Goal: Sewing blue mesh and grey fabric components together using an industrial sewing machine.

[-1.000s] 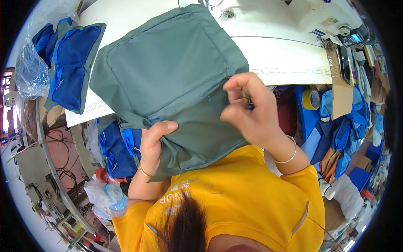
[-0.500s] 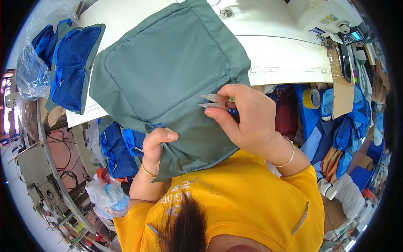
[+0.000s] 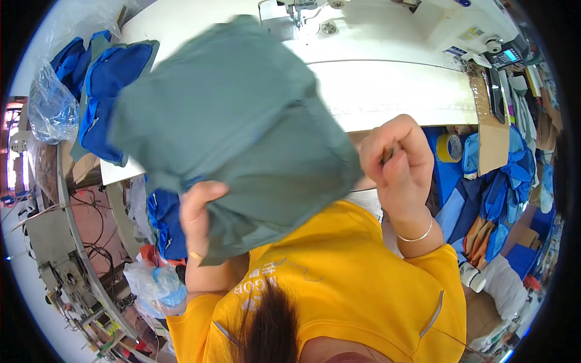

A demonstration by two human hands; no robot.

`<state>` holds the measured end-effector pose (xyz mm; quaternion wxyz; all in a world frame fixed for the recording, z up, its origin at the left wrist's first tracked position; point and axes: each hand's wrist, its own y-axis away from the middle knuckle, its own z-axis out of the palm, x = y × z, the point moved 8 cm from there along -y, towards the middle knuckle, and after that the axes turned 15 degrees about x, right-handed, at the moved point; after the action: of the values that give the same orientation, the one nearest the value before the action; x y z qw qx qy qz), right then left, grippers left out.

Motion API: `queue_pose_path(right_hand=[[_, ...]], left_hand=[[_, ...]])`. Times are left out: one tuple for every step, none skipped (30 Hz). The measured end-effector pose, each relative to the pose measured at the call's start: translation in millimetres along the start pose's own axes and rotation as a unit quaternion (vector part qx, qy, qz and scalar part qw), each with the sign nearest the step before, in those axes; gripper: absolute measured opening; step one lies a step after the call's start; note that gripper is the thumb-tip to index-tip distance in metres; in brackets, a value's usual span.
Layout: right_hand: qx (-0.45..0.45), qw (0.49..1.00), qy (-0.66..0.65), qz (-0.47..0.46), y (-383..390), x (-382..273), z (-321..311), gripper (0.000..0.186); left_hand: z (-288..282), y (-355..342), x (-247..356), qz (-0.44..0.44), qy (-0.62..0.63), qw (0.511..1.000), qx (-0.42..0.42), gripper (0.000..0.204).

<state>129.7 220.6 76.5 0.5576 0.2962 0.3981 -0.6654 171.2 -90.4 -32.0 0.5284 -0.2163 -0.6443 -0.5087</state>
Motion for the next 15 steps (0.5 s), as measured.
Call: queue_pose_path(right_hand=[[0.012,0.997,-0.035,0.062,-5,6,-10,0.018],[0.025,0.990,-0.069,0.122,-6,11,-22,0.021],[-0.045,0.994,-0.034,0.098,1,0,-32,0.024],[-0.361,0.914,-0.161,0.090,13,-17,1,0.025],[-0.633,0.724,-0.264,0.075,40,-43,1,0.027],[-0.551,0.790,-0.267,0.024,34,-71,18,0.033],[-0.593,0.750,-0.290,-0.028,63,-94,27,0.043],[-0.633,0.705,-0.312,-0.070,87,-102,38,0.056],[-0.638,0.701,-0.310,-0.066,94,-103,47,0.056],[-0.672,0.691,-0.267,-0.023,104,-118,59,0.048],[-0.708,0.667,-0.232,0.022,114,-115,64,0.044],[-0.711,0.663,-0.235,0.021,116,-115,62,0.044],[-0.708,0.668,-0.231,0.006,117,-115,60,0.046],[-0.704,0.673,-0.226,-0.008,115,-115,59,0.047],[-0.703,0.675,-0.225,-0.008,112,-117,58,0.047]], left_hand=[[-19,4,27,0.064,0.035,0.994,0.079,0.057],[-39,12,56,0.126,0.070,0.977,0.157,0.052],[-38,27,96,0.196,0.042,0.958,0.206,0.047],[-36,40,128,0.267,0.015,0.929,0.255,0.042],[-33,47,147,0.387,-0.143,0.870,0.269,0.037],[-51,60,154,0.483,-0.302,0.764,0.302,0.033],[-37,68,148,0.645,-0.501,0.530,0.227,0.027],[-13,60,146,0.592,-0.434,0.671,0.103,0.031],[44,68,152,0.616,-0.529,0.578,0.078,0.038],[69,62,138,0.623,-0.543,0.563,0.010,0.037],[87,65,117,0.671,-0.541,0.505,-0.039,0.021],[104,69,99,0.679,-0.542,0.488,-0.089,0.015],[114,72,81,0.675,-0.554,0.470,-0.127,0.016],[121,73,68,0.647,-0.580,0.472,-0.146,0.014],[129,75,64,0.660,-0.565,0.471,-0.151,0.016]])
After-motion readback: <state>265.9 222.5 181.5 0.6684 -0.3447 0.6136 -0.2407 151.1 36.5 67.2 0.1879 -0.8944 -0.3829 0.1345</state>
